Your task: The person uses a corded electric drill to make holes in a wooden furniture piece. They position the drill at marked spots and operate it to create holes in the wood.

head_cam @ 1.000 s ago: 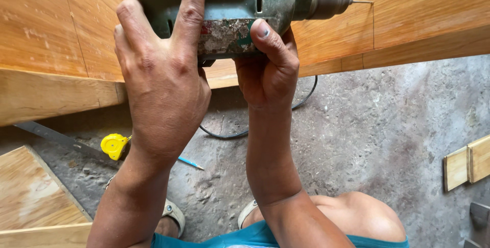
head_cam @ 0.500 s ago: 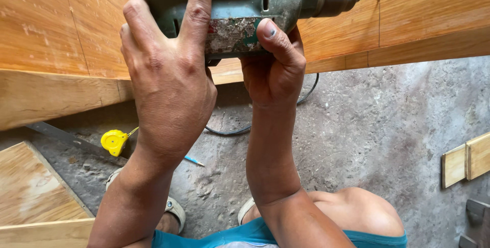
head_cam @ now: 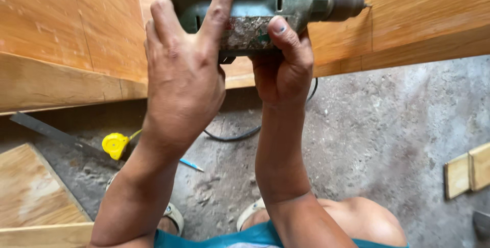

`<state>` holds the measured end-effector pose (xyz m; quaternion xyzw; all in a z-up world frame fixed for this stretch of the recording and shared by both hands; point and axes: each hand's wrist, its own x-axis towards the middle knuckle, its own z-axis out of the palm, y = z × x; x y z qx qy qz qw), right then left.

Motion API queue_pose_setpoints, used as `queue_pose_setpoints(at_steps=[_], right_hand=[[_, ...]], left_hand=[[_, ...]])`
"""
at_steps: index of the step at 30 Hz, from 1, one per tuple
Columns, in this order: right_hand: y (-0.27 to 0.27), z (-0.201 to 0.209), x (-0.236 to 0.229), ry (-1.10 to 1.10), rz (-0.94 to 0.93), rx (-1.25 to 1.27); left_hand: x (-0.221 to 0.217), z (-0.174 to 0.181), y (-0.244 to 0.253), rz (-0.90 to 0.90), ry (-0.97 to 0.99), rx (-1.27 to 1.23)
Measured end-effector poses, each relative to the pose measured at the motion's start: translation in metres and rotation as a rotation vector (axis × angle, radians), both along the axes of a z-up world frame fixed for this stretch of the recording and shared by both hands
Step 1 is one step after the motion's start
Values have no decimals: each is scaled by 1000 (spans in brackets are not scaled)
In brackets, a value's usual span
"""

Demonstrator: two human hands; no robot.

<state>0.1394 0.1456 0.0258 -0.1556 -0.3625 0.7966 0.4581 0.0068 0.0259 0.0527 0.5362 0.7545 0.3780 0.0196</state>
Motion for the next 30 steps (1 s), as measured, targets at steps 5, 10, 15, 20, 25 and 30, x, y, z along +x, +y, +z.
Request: queue_pose_setpoints(at_steps=[5,10,15,20,25,30], right_hand=[[-15,9,0,-47,16,62],[-14,16,-5,-76,28,77],[-14,13,-7,-99,-18,85],[-24,4,-12,-124,19,23],[-23,7,-16,-112,11,56],[-39,5,-11,-145,18,33]], left_hand=[[-1,5,-12,-24,24,-23],[0,17,-16,-29,43,-55],[-1,18,-22,-22,54,-90],[1,12,-30,22,87,-111],[1,20,-30,45,163,-91],[3,27,-44,45,70,-225]])
